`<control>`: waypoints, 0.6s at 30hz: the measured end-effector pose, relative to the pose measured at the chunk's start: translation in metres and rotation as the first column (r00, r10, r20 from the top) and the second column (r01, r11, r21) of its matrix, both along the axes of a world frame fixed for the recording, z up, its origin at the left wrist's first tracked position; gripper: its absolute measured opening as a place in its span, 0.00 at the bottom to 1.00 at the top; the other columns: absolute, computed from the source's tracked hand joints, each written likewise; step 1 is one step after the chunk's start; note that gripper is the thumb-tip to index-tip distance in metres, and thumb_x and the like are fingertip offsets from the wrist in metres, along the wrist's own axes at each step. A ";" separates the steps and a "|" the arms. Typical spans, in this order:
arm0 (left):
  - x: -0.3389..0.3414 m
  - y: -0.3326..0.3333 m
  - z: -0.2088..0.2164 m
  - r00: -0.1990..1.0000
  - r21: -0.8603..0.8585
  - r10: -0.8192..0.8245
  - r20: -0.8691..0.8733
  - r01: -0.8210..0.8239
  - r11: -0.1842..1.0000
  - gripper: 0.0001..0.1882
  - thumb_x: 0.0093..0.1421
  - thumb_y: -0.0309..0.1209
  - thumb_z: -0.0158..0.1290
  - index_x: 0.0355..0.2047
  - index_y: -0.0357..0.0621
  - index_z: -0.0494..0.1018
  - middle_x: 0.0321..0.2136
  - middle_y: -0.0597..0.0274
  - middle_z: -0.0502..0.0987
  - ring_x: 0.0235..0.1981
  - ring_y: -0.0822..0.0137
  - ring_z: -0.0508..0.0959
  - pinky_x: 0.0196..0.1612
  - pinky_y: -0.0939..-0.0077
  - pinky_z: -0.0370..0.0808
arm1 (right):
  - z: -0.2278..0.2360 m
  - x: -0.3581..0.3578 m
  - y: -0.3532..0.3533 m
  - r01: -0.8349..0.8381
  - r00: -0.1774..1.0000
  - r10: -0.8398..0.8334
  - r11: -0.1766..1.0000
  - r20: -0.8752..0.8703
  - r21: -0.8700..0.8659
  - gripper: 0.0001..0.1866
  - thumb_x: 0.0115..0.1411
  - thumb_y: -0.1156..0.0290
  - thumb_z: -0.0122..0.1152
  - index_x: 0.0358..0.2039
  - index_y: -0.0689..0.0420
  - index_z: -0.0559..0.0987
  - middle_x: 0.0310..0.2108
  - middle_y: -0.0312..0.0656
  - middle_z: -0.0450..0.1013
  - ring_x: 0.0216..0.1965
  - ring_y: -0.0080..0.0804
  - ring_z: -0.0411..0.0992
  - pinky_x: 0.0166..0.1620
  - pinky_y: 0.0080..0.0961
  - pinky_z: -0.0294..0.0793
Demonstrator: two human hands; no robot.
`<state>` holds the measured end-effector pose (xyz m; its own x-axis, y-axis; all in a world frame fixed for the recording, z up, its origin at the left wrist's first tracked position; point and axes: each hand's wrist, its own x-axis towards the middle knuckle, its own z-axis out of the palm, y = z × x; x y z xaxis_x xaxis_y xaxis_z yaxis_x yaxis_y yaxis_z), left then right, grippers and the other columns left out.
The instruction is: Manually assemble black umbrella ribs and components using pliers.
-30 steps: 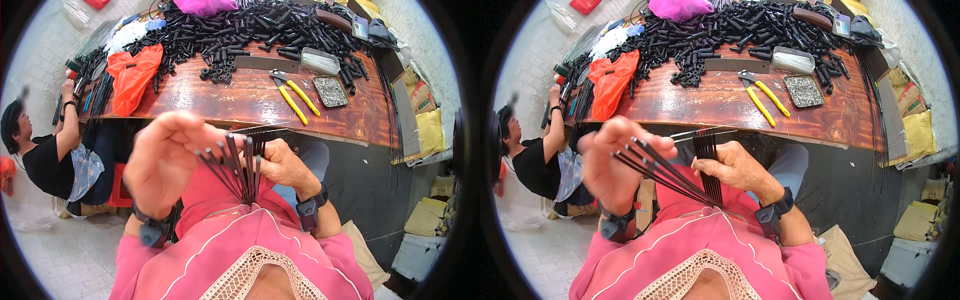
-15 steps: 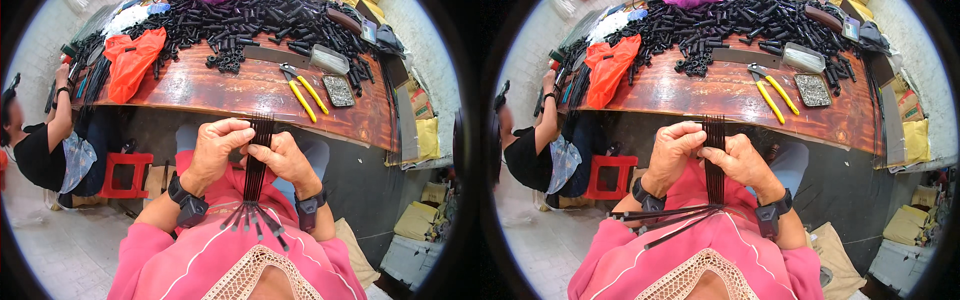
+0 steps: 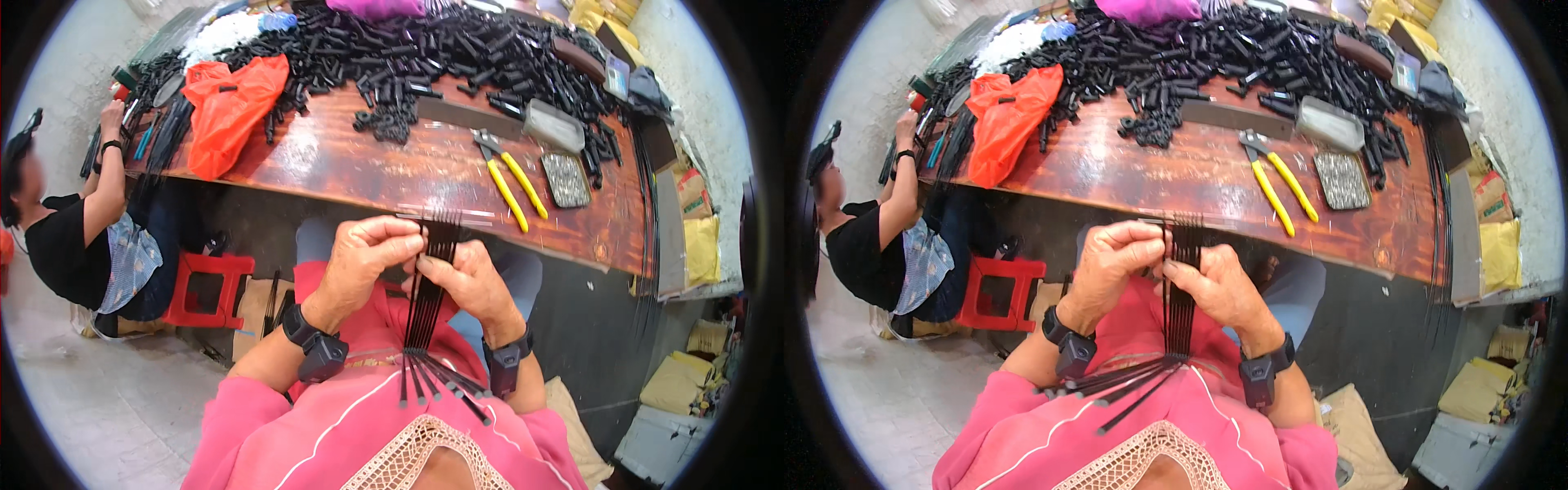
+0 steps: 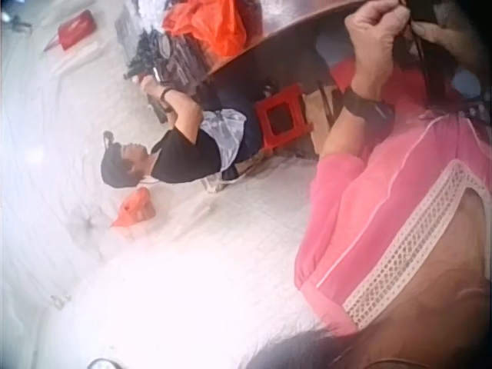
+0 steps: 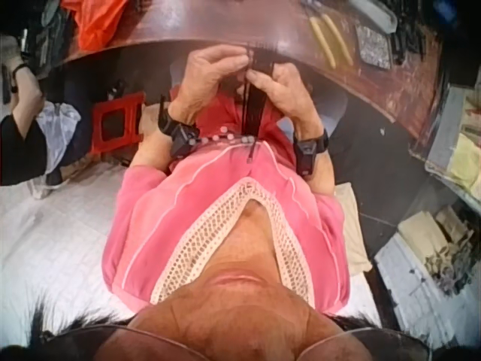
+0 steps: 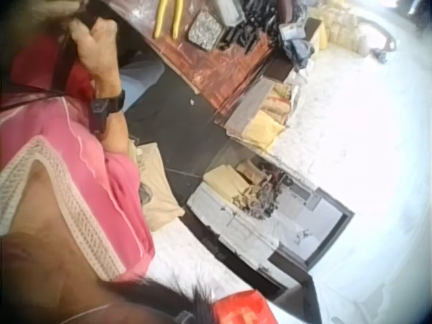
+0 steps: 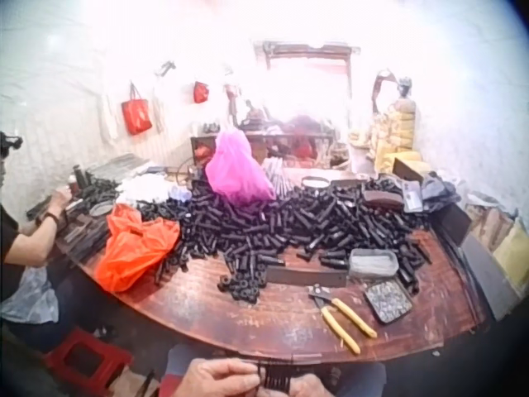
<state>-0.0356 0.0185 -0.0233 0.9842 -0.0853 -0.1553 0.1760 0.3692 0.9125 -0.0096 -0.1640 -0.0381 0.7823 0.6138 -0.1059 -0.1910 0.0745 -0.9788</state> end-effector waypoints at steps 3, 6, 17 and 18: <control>0.001 0.017 -0.010 1.000 0.061 -0.007 -0.009 0.007 0.998 0.11 0.60 0.27 0.57 0.41 0.33 0.78 0.31 0.56 0.81 0.31 0.68 0.81 0.37 0.75 0.79 | 0.001 0.002 -0.002 -0.012 0.998 0.012 1.000 -0.057 -0.013 0.10 0.64 0.71 0.56 0.38 0.66 0.78 0.28 0.41 0.78 0.30 0.27 0.78 0.36 0.24 0.78; 0.015 0.041 -0.011 0.999 0.095 0.048 -0.007 -0.047 0.994 0.12 0.61 0.29 0.56 0.41 0.33 0.77 0.30 0.54 0.81 0.31 0.65 0.83 0.37 0.72 0.80 | 0.003 -0.002 -0.007 0.031 0.985 -0.034 0.999 -0.169 -0.022 0.12 0.64 0.72 0.55 0.38 0.69 0.79 0.28 0.44 0.79 0.31 0.28 0.78 0.36 0.24 0.78; 0.193 0.115 0.027 0.897 0.570 0.180 0.405 -0.401 0.718 0.11 0.58 0.32 0.56 0.36 0.36 0.80 0.26 0.63 0.80 0.25 0.75 0.79 0.26 0.82 0.75 | 0.000 0.005 -0.008 0.028 0.969 -0.018 0.999 -0.245 0.038 0.12 0.64 0.70 0.56 0.37 0.69 0.79 0.29 0.46 0.79 0.32 0.29 0.78 0.37 0.25 0.78; 0.214 0.112 0.027 0.884 0.653 0.139 0.446 -0.428 0.625 0.11 0.52 0.31 0.55 0.31 0.35 0.81 0.21 0.58 0.80 0.20 0.74 0.77 0.27 0.78 0.75 | -0.001 0.006 -0.007 0.032 0.969 -0.022 0.999 -0.245 0.038 0.12 0.64 0.70 0.56 0.37 0.69 0.79 0.29 0.46 0.79 0.32 0.29 0.78 0.37 0.25 0.78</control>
